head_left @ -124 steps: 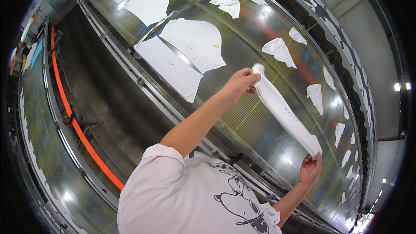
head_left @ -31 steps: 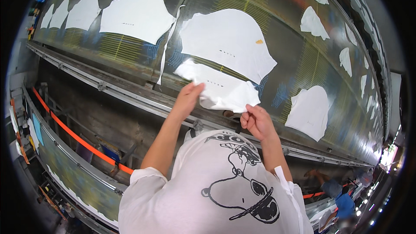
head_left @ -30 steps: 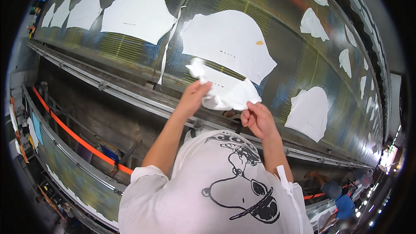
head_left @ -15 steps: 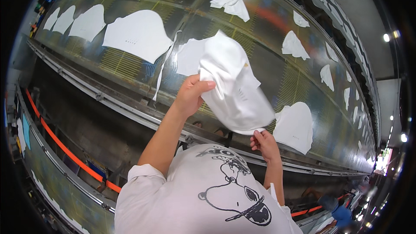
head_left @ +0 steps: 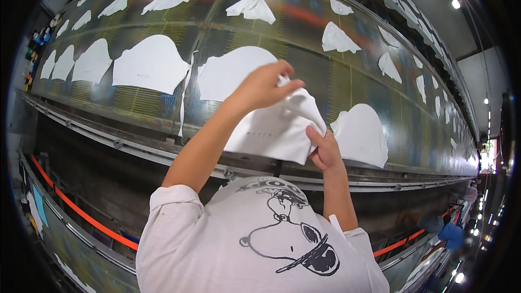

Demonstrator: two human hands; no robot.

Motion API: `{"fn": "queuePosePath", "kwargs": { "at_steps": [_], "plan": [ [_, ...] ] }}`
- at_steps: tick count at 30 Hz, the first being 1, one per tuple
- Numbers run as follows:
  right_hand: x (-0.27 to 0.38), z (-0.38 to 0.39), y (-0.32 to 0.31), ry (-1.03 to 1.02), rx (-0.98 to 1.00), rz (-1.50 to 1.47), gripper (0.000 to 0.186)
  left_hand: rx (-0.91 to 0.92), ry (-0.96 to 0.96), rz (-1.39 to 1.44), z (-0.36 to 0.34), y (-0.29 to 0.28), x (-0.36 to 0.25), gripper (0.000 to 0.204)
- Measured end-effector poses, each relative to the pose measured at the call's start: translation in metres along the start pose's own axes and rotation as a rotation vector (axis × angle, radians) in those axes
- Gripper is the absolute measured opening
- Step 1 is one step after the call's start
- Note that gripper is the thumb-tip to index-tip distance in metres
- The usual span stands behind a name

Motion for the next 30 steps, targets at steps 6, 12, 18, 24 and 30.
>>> {"fn": "queuePosePath", "kwargs": {
  "at_steps": [6,12,18,24,30],
  "plan": [
    [-0.014,0.004,-0.052,-0.061,-0.155,-0.147,0.03,-0.046,-0.745,0.606,0.161,0.077,0.144,0.042],
    [-0.02,0.004,-0.037,0.003,-0.113,-0.104,0.028,0.205,-1.186,1.241,0.253,0.203,0.163,0.063],
    [0.029,0.023,-0.02,-0.006,-0.039,0.118,0.034,-0.172,-1.064,1.594,0.185,0.218,0.181,0.051],
    [0.119,0.038,-0.123,-0.237,-0.29,0.272,0.045,-0.29,-0.796,1.453,0.129,0.168,0.154,0.032],
    [0.083,0.062,-0.289,-0.021,-0.492,0.404,0.045,0.146,-0.83,0.879,0.144,0.209,0.136,0.036]
  ]
}}
Point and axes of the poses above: each hand's wrist, its own z-axis away from the middle knuckle, its own y-axis out of the palm, x = y × z, the point moved 9 cm from there along -z, towards the middle knuckle, and after that the axes turned 10 degrees about -z, right-handed, at the moved point
